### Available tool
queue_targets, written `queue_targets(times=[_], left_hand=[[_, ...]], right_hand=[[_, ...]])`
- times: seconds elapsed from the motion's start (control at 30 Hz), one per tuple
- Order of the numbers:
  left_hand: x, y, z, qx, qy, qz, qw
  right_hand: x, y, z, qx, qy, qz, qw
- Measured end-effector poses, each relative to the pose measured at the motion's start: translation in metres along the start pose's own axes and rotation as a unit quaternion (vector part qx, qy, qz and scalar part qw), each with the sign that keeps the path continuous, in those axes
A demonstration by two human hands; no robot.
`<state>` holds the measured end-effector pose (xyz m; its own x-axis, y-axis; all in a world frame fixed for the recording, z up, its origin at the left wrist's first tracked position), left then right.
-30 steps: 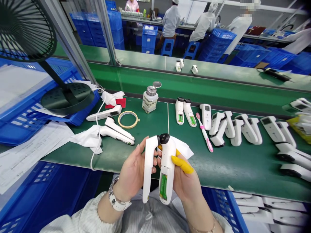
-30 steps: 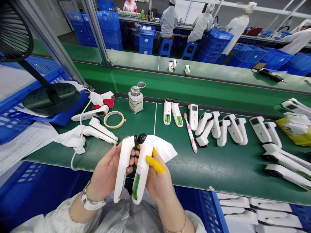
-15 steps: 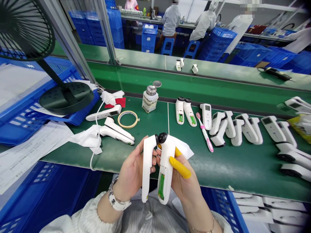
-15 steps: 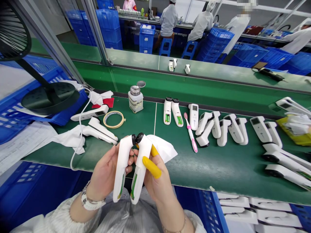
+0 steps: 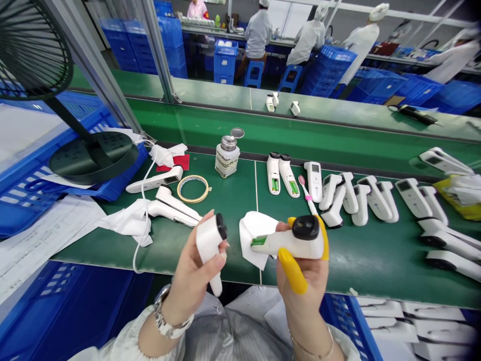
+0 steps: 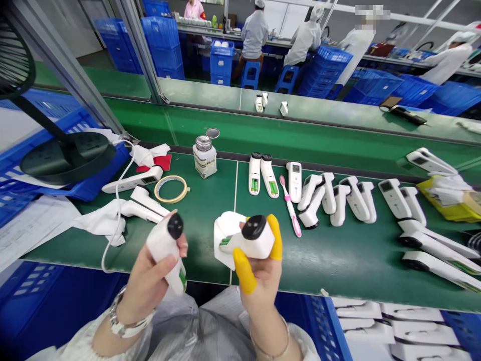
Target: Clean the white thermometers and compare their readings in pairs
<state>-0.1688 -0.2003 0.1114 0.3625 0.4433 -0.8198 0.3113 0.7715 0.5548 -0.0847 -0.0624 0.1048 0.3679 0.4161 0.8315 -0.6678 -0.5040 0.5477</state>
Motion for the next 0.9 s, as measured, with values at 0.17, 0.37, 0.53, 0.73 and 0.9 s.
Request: queue_targets(times=[0.17,0.37,0.53,0.73,0.9], left_hand=[[-0.014,-0.005,0.004,0.014,0.108,-0.172,0.979],[-0.017,0.002,0.012,0.314,0.379,-0.485,0.723],[0.005,0.020,0.001,0.483,0.359,-0.510,0.614],[0.054,0.044,-0.002,0.521,0.498,-0.487,0.493],[0.070,0.065,-0.002,0.522,0.570,-0.481,0.415]], right_hand=[[-0.020,-0.013,-0.022,-0.012,0.006,0.174,0.985],[-0.025,-0.006,-0.013,0.038,0.118,0.083,0.989],[-0.018,-0.005,0.015,0.122,0.393,-0.085,0.907],[-0.006,-0.046,0.026,-0.011,0.278,-0.086,0.957],[0.038,-0.143,0.044,-0.224,0.099,0.016,0.969]])
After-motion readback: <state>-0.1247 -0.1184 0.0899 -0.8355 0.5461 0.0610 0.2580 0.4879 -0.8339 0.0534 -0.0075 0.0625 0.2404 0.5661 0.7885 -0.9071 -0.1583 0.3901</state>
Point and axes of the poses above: each hand's wrist, its own z-axis away from the middle knuckle, its own y-axis out of the palm, x = y × z, the point moved 1 cm from there along -z, towards the middle knuckle, and after that the axes turned 5 degrees about y, right-handed, at the moved point
